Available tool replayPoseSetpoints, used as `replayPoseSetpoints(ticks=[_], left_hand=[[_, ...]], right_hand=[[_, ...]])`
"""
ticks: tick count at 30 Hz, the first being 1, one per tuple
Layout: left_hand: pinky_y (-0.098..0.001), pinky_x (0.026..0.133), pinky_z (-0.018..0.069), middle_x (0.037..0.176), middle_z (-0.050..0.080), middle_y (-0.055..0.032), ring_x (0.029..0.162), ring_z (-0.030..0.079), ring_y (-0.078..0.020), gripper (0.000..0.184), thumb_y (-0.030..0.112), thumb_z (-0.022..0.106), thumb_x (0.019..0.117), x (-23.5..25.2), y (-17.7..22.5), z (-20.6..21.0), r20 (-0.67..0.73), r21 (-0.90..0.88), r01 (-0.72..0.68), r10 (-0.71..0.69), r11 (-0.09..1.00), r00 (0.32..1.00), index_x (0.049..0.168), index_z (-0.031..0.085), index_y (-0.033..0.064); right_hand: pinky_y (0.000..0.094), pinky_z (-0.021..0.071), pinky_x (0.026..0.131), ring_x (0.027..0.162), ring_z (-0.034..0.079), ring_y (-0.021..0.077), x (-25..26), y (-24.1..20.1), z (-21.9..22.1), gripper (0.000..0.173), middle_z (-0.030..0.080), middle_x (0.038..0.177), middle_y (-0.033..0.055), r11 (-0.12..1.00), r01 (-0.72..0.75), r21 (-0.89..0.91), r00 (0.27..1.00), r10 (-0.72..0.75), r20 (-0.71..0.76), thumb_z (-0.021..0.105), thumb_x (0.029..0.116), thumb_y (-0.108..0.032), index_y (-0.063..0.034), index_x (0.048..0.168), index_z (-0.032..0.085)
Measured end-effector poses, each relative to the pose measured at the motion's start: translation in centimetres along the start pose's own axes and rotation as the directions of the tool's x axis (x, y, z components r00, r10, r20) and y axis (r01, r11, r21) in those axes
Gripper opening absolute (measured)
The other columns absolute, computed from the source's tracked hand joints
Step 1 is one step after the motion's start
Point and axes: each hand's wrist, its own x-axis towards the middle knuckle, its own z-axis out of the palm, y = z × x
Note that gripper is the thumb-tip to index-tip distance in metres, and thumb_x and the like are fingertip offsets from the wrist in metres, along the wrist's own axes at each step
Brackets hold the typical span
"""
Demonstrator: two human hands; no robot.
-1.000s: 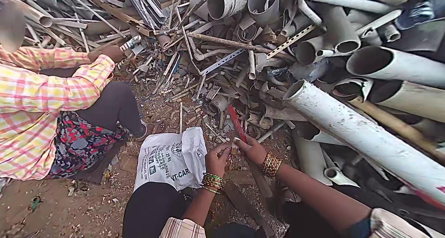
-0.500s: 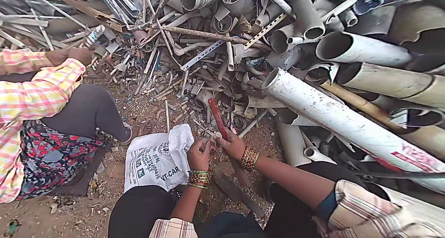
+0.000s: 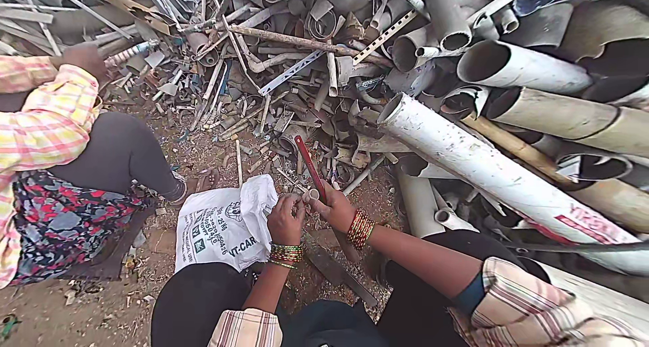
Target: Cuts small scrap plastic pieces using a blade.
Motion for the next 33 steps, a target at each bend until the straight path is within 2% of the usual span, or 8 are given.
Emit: replayPoseSetpoints(ticks=[3,5,8,10,18,22,25,33], left_hand=[[-0.0454,0.062,0.0563,0.098,0.073,-0.0231,0.067,0.069,-0.0321,0.013,0.002,0.07,0.0848,-0.1,-0.1,0.3,-0.058,0.047,-0.047,0.05,0.998,0.997,0.095,0.074,-0.006],[-0.0434,0.063,0.0557,0.097,0.073,-0.0225,0.067,0.068,-0.0292,0.014,0.002,0.069,0.0861,0.0,0.0,0.0,-0.043,0.013,-0.005,0.005,1.0,0.999,0.096,0.074,-0.006],[-0.033,0.065,0.0517,0.096,0.072,-0.0181,0.066,0.061,-0.0175,0.017,0.005,0.063,0.0949,0.3,0.3,-0.5,0.032,-0.121,0.138,-0.135,0.983,0.99,0.105,0.074,-0.0044],[-0.0279,0.065,0.0504,0.1,0.072,-0.0168,0.066,0.059,-0.0122,0.02,0.004,0.06,0.0966,0.4,0.0,-0.4,0.053,-0.192,0.145,-0.137,0.971,0.989,0.108,0.074,-0.0037],[-0.0266,0.067,0.0512,0.106,0.075,-0.0176,0.071,0.064,-0.0129,0.018,0.004,0.064,0.0957,0.4,-0.5,-0.4,0.017,-0.211,0.084,-0.082,0.974,0.997,0.105,0.078,-0.0014],[-0.0277,0.064,0.05,0.104,0.075,-0.0171,0.067,0.061,-0.0128,0.016,0.006,0.066,0.0943,0.4,-0.4,-0.5,0.001,-0.174,0.067,-0.067,0.982,0.998,0.103,0.078,-0.0007],[-0.0335,0.067,0.0526,0.104,0.075,-0.0178,0.069,0.064,-0.0182,0.015,0.005,0.066,0.0934,0.4,-0.2,-0.7,0.023,-0.142,0.065,-0.062,0.988,0.998,0.101,0.078,-0.0014],[-0.0376,0.063,0.0539,0.098,0.074,-0.0192,0.065,0.065,-0.0227,0.011,0.003,0.071,0.086,0.3,-0.3,-0.5,0.003,-0.05,-0.007,0.007,0.999,1.0,0.094,0.076,-0.0029]], right_hand=[[0.0332,0.0533,0.074,0.076,0.063,0.0144,0.0,-0.2,0.0,0.041,0.065,0.093,0.0115,1.0,0.018,-0.017,1.0,-0.018,0.007,0.053,0.1052,-0.025,0.005,0.133,0.051],[0.0324,0.0529,0.074,0.076,0.063,0.0136,0.1,-0.3,-0.1,0.041,0.065,0.094,0.011,1.0,0.011,-0.011,1.0,-0.01,0.022,0.053,0.1059,-0.026,0.0046,0.134,0.051],[0.0303,0.0526,0.073,0.074,0.062,0.0113,0.3,-0.3,-0.6,0.04,0.065,0.092,0.0095,1.0,-0.009,0.028,1.0,0.009,0.019,0.052,0.1068,-0.024,0.0047,0.134,0.051],[0.0271,0.0507,0.068,0.069,0.059,0.0081,0.5,-0.1,-0.8,0.039,0.064,0.089,0.0074,0.998,-0.019,0.059,1.0,0.019,0.012,0.05,0.1077,-0.024,0.0048,0.134,0.049],[0.025,0.0505,0.067,0.069,0.059,0.0067,0.4,-0.5,-0.6,0.038,0.063,0.088,0.0067,0.999,-0.013,0.051,1.0,0.012,0.017,0.051,0.1078,-0.024,0.0053,0.132,0.049],[0.034,0.0524,0.077,0.078,0.062,0.0148,0.4,-0.2,-0.6,0.044,0.065,0.093,0.0121,0.999,0.023,-0.04,0.999,-0.022,0.032,0.051,0.1067,-0.026,0.0062,0.137,0.049],[0.0409,0.0526,0.082,0.083,0.065,0.0218,0.4,-0.1,-0.5,0.044,0.066,0.096,0.0162,0.994,0.046,-0.102,0.999,-0.044,0.026,0.052,0.1061,-0.027,0.0064,0.135,0.051],[0.05,0.0515,0.083,0.085,0.066,0.0314,0.2,-0.4,-0.4,0.042,0.065,0.091,0.02,0.971,0.072,-0.226,0.997,-0.062,0.051,0.052,0.1064,-0.027,0.0084,0.13,0.052]])
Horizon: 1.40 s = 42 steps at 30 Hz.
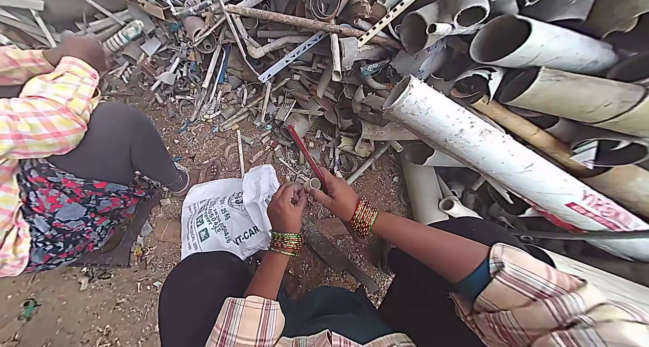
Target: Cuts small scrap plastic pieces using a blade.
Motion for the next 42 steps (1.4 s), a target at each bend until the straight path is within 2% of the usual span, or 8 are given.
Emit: replayPoseSetpoints(ticks=[8,15,17,21,24,31,37,42], left_hand=[[-0.0364,0.059,0.0531,0.094,0.073,-0.0201,0.062,0.065,-0.0235,0.011,0.003,0.07,0.0843,0.0,0.2,0.2,-0.064,0.043,-0.003,0.006,0.999,0.998,0.091,0.074,-0.0042],[-0.0139,0.057,0.045,0.081,0.066,-0.0054,0.058,0.051,0.0022,0.015,0.006,0.064,0.0934,0.4,0.1,-0.3,0.025,-0.316,0.213,-0.217,0.925,0.976,0.099,0.072,-0.0055],[-0.0111,0.051,0.0454,0.073,0.059,0.0009,0.051,0.05,0.0039,0.019,0.004,0.048,0.1041,0.9,1.1,-1.0,0.122,-0.56,0.401,-0.406,0.725,0.906,0.099,0.063,-0.0056],[-0.0159,0.04,0.0387,0.065,0.053,0.0049,0.043,0.044,-0.002,0.042,0.034,0.021,0.114,2.2,1.8,-2.1,0.471,-0.718,0.685,-0.637,0.125,0.61,0.093,0.05,0.0114],[-0.0171,0.04,0.0389,0.07,0.055,0.0021,0.045,0.047,-0.0037,0.041,0.037,0.022,0.1136,2.4,1.7,-2.4,0.575,-0.658,0.753,-0.636,0.015,0.515,0.099,0.05,0.0109],[-0.016,0.043,0.0411,0.073,0.053,0.0021,0.048,0.048,-0.0031,0.02,0.018,0.033,0.1114,2.2,1.3,-2.1,0.459,-0.753,0.655,-0.667,0.059,0.587,0.102,0.049,0.0103],[-0.0125,0.044,0.0448,0.069,0.053,0.0048,0.045,0.046,0.0023,0.016,0.007,0.041,0.1076,1.3,1.4,-2.0,0.189,-0.627,0.459,-0.449,0.63,0.873,0.101,0.054,-0.0005],[-0.009,0.059,0.0435,0.108,0.061,-0.0156,0.069,0.051,0.0042,0.025,0.006,0.07,0.0886,0.1,0.5,-2.1,0.178,-0.465,0.065,0.022,0.883,0.984,0.107,0.07,-0.0108]], right_hand=[[0.0476,0.0517,0.08,0.082,0.065,0.0282,0.0,-0.2,0.0,0.041,0.065,0.089,0.0175,0.999,-0.006,0.04,1.0,0.006,-0.001,0.05,0.1071,-0.028,0.0075,0.128,0.053],[0.0272,0.0496,0.064,0.063,0.056,0.0086,0.2,0.3,-0.9,0.037,0.063,0.084,0.0071,0.972,-0.044,0.23,0.999,0.039,0.024,0.049,0.1087,-0.024,0.0055,0.131,0.052],[0.0239,0.0484,0.059,0.057,0.053,0.006,0.4,0.5,-1.5,0.031,0.058,0.075,0.0037,0.943,-0.09,0.319,0.996,0.088,0.019,0.049,0.1089,-0.023,0.0044,0.122,0.055],[0.0214,0.0481,0.054,0.051,0.052,0.0056,0.8,1.1,-2.2,0.029,0.051,0.064,0.0001,0.909,-0.135,0.395,0.989,0.149,-0.007,0.052,0.1087,-0.028,-0.0002,0.105,0.059],[0.02,0.0483,0.053,0.05,0.052,0.0044,0.8,1.1,-2.1,0.03,0.051,0.063,-0.0014,0.893,-0.155,0.423,0.987,0.156,0.034,0.052,0.1088,-0.03,-0.0018,0.103,0.059],[0.0181,0.0474,0.053,0.051,0.05,0.0027,0.4,0.2,-1.5,0.032,0.051,0.068,-0.0036,0.817,-0.308,0.487,0.937,0.171,0.305,0.045,0.1102,-0.037,-0.0069,0.113,0.057],[0.0168,0.0476,0.05,0.05,0.05,0.0018,0.1,-0.3,-1.4,0.022,0.053,0.071,-0.0038,0.77,-0.315,0.555,0.925,0.118,0.361,0.048,0.11,-0.029,-0.0082,0.115,0.054],[0.017,0.048,0.058,0.061,0.055,0.0003,0.0,-0.9,-2.0,0.03,0.057,0.08,-0.0025,0.772,-0.29,0.566,0.952,0.173,0.251,0.042,0.1117,-0.031,-0.0052,0.118,0.056]])
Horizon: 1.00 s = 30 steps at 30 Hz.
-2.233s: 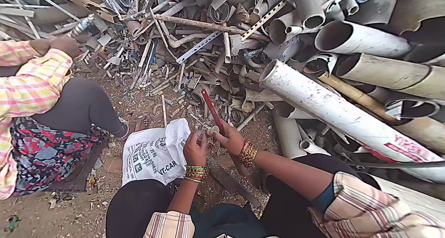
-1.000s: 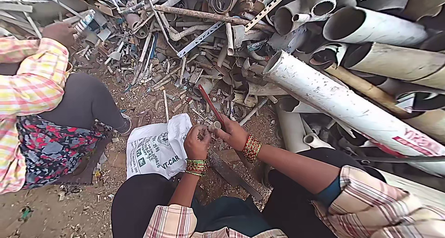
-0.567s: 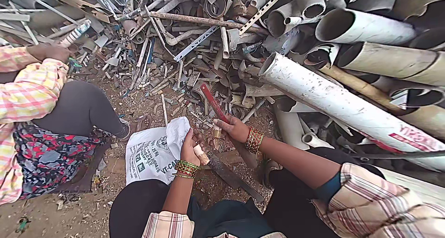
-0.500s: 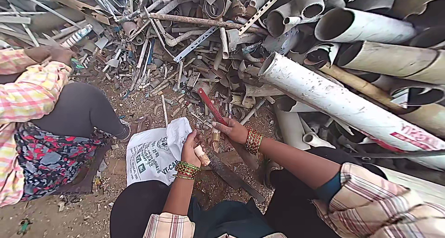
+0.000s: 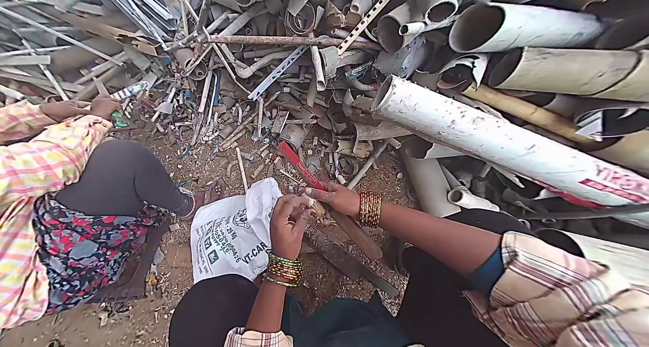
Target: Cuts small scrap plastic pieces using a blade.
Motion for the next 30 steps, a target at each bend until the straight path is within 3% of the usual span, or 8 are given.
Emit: replayPoseSetpoints(ticks=[2,4,6,9,12,21,25,30], left_hand=[[-0.0084,0.061,0.0442,0.113,0.059,-0.0205,0.073,0.053,0.0034,0.041,0.018,0.08,0.0828,-0.2,0.0,-0.2,0.073,0.045,-0.108,0.104,0.993,0.992,0.111,0.07,-0.0106],[-0.0094,0.061,0.0442,0.113,0.059,-0.0211,0.074,0.054,0.0019,0.059,0.036,0.083,0.0788,-0.5,0.2,-0.1,0.092,0.105,-0.195,0.186,0.975,0.978,0.113,0.069,-0.01],[-0.0104,0.06,0.0437,0.111,0.058,-0.0209,0.072,0.053,-0.0003,0.064,0.043,0.082,0.0786,-0.8,0.2,0.2,0.042,0.155,-0.288,0.285,0.945,0.958,0.112,0.066,-0.0094],[-0.0072,0.067,0.0462,0.112,0.056,-0.0088,0.077,0.054,0.0041,0.053,0.041,0.079,0.0866,-1.3,-0.1,0.9,-0.047,0.109,-0.381,0.388,0.918,0.921,0.11,0.052,0.0025],[-0.0065,0.071,0.0468,0.11,0.059,-0.0011,0.08,0.056,0.0068,0.042,0.037,0.075,0.0919,-1.6,0.1,1.2,-0.087,0.071,-0.416,0.421,0.907,0.903,0.111,0.048,0.01],[-0.0083,0.072,0.0471,0.101,0.062,-0.0037,0.079,0.058,0.0019,0.029,0.026,0.07,0.0963,-1.7,0.2,1.0,-0.094,0.15,-0.469,0.485,0.87,0.87,0.105,0.048,0.0088],[-0.0077,0.077,0.0472,0.1,0.064,-0.0038,0.085,0.06,0.003,0.027,0.024,0.07,0.096,-1.7,0.4,1.0,-0.096,0.156,-0.461,0.478,0.873,0.873,0.101,0.049,0.0079],[-0.0084,0.074,0.0466,0.098,0.063,-0.0072,0.083,0.06,0.0011,0.027,0.025,0.068,0.0972,-1.7,0.4,0.9,-0.066,0.147,-0.444,0.457,0.884,0.887,0.1,0.049,0.0054]], right_hand=[[0.019,0.0509,0.067,0.072,0.059,0.0009,-0.3,0.0,0.0,0.032,0.059,0.086,-0.0018,0.999,0.045,0.025,0.999,-0.045,-0.007,0.04,0.1122,-0.029,-0.0043,0.121,0.057],[0.0175,0.0505,0.066,0.07,0.059,-0.0008,-0.7,-0.2,0.1,0.03,0.059,0.083,-0.0041,0.995,0.079,0.053,0.997,-0.078,-0.021,0.039,0.1125,-0.028,-0.0054,0.117,0.058],[0.0167,0.0502,0.064,0.067,0.058,-0.0012,-1.2,-0.5,0.4,0.029,0.058,0.08,-0.0045,0.991,0.098,0.087,0.995,-0.095,-0.041,0.038,0.1128,-0.027,-0.0055,0.114,0.058],[0.0158,0.0505,0.069,0.071,0.058,-0.0035,-1.8,-0.3,1.3,0.028,0.058,0.081,-0.0056,0.978,0.183,0.102,0.983,-0.178,-0.052,0.038,0.1124,-0.023,-0.005,0.111,0.058],[0.0162,0.0495,0.073,0.075,0.057,-0.004,-1.9,0.5,2.0,0.03,0.057,0.085,-0.0043,0.96,0.275,0.041,0.961,-0.274,-0.044,0.038,0.1117,-0.023,-0.0025,0.114,0.059],[0.0194,0.0476,0.073,0.076,0.055,-0.0012,-2.0,0.8,2.5,0.035,0.057,0.086,-0.0007,0.945,0.308,-0.112,0.941,-0.32,-0.109,0.037,0.1112,-0.026,-0.0008,0.114,0.062],[0.0196,0.0475,0.072,0.075,0.055,0.0001,-2.2,0.6,2.9,0.033,0.055,0.086,-0.0004,0.963,0.258,-0.073,0.953,-0.266,-0.147,0.035,0.1121,-0.024,-0.001,0.116,0.059],[0.0198,0.0478,0.073,0.075,0.055,0.0005,-2.4,0.5,3.1,0.033,0.055,0.086,0.0005,0.972,0.23,-0.054,0.96,-0.236,-0.15,0.036,0.1123,-0.023,0.0003,0.118,0.058]])
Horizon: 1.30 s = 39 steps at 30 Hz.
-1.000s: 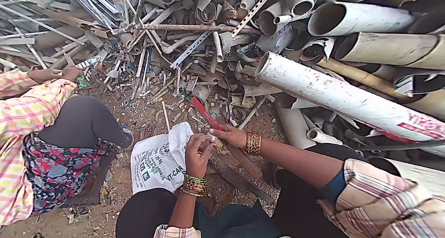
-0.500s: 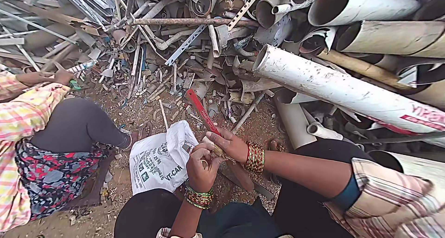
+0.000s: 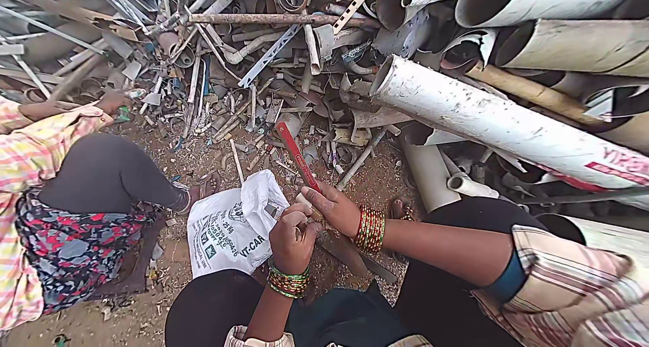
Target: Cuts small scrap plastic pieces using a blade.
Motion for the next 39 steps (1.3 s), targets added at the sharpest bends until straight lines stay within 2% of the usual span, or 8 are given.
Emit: replayPoseSetpoints(ticks=[7,12,14,20,28,33,36,39], left_hand=[[-0.0103,0.079,0.0494,0.084,0.059,-0.003,0.084,0.062,0.0001,0.024,0.026,0.065,0.0991,-0.5,-0.2,0.2,-0.024,0.014,0.006,-0.005,1.0,1.0,0.097,0.049,0.0074],[-0.0085,0.073,0.0479,0.102,0.064,-0.0013,0.084,0.06,0.0042,0.036,0.033,0.07,0.0965,-0.4,-0.3,0.1,-0.053,-0.015,0.03,-0.031,0.999,0.998,0.115,0.05,0.0096],[-0.0091,0.07,0.0478,0.102,0.067,-0.0056,0.08,0.061,0.0027,0.035,0.03,0.069,0.0967,-0.4,-0.3,0.1,-0.039,-0.02,0.037,-0.038,0.999,0.999,0.114,0.051,0.005],[-0.0081,0.07,0.0454,0.096,0.067,-0.0062,0.077,0.058,0.0022,0.029,0.023,0.069,0.0957,-0.4,-0.1,0.1,-0.023,-0.001,0.025,-0.025,1.0,0.999,0.108,0.052,0.0035],[-0.0091,0.073,0.0474,0.091,0.065,-0.0088,0.08,0.061,0.0,0.023,0.016,0.068,0.0937,-0.4,0.0,0.1,0.008,0.011,0.066,-0.066,0.998,0.998,0.099,0.05,0.0016],[-0.0094,0.073,0.0475,0.083,0.061,-0.0079,0.076,0.059,0.0001,0.027,0.023,0.067,0.0963,-0.1,0.1,-0.3,0.049,0.02,0.071,-0.072,0.997,0.996,0.098,0.054,-0.0005],[-0.0091,0.072,0.0485,0.097,0.064,-0.0128,0.078,0.058,0.0012,0.045,0.039,0.065,0.0972,0.8,-0.2,-1.1,0.07,0.004,0.072,-0.072,0.997,0.995,0.104,0.066,-0.0058],[-0.0078,0.081,0.0492,0.106,0.064,-0.0091,0.093,0.06,0.0047,0.032,0.029,0.062,0.1005,1.1,-0.5,-1.4,0.055,-0.051,0.127,-0.124,0.991,0.991,0.099,0.072,-0.0015]], right_hand=[[0.0194,0.046,0.07,0.072,0.053,0.0,-0.1,-0.3,0.1,0.032,0.053,0.083,-0.0012,1.0,-0.007,0.021,1.0,0.007,0.001,0.035,0.1124,-0.023,-0.0004,0.114,0.058],[0.0186,0.0471,0.071,0.074,0.054,-0.0006,0.0,-0.3,0.1,0.034,0.054,0.084,-0.0007,1.0,-0.002,0.03,1.0,0.002,0.006,0.034,0.1126,-0.022,0.0006,0.115,0.059],[0.0192,0.0468,0.072,0.074,0.054,0.0001,0.0,-0.1,0.1,0.034,0.054,0.084,-0.0001,1.0,0.006,0.008,1.0,-0.006,0.005,0.034,0.1125,-0.022,0.0009,0.117,0.059],[0.0196,0.0465,0.071,0.073,0.054,0.0005,-0.2,0.0,0.3,0.034,0.054,0.084,0.0006,0.999,0.007,-0.041,0.999,-0.009,-0.032,0.034,0.1126,-0.022,0.0012,0.118,0.058],[0.0254,0.0483,0.08,0.085,0.057,0.0075,-0.3,-0.1,0.5,0.041,0.06,0.097,0.0089,0.998,-0.041,-0.057,0.998,0.039,-0.047,0.031,0.1132,-0.022,0.004,0.134,0.054],[0.0258,0.048,0.075,0.079,0.056,0.0066,0.0,-0.2,0.2,0.038,0.057,0.089,0.0051,0.997,-0.035,-0.068,0.999,0.034,-0.021,0.032,0.1132,-0.025,0.001,0.124,0.057],[0.023,0.0477,0.071,0.075,0.055,0.0042,0.2,-0.1,0.0,0.035,0.055,0.085,0.0026,0.999,-0.032,-0.025,0.999,0.031,-0.033,0.033,0.1129,-0.024,-0.0001,0.119,0.058],[0.0213,0.0468,0.066,0.069,0.054,0.0036,0.2,0.0,-0.2,0.034,0.054,0.082,0.0016,0.999,-0.043,0.015,0.998,0.044,-0.045,0.034,0.1131,-0.024,-0.0003,0.117,0.058]])
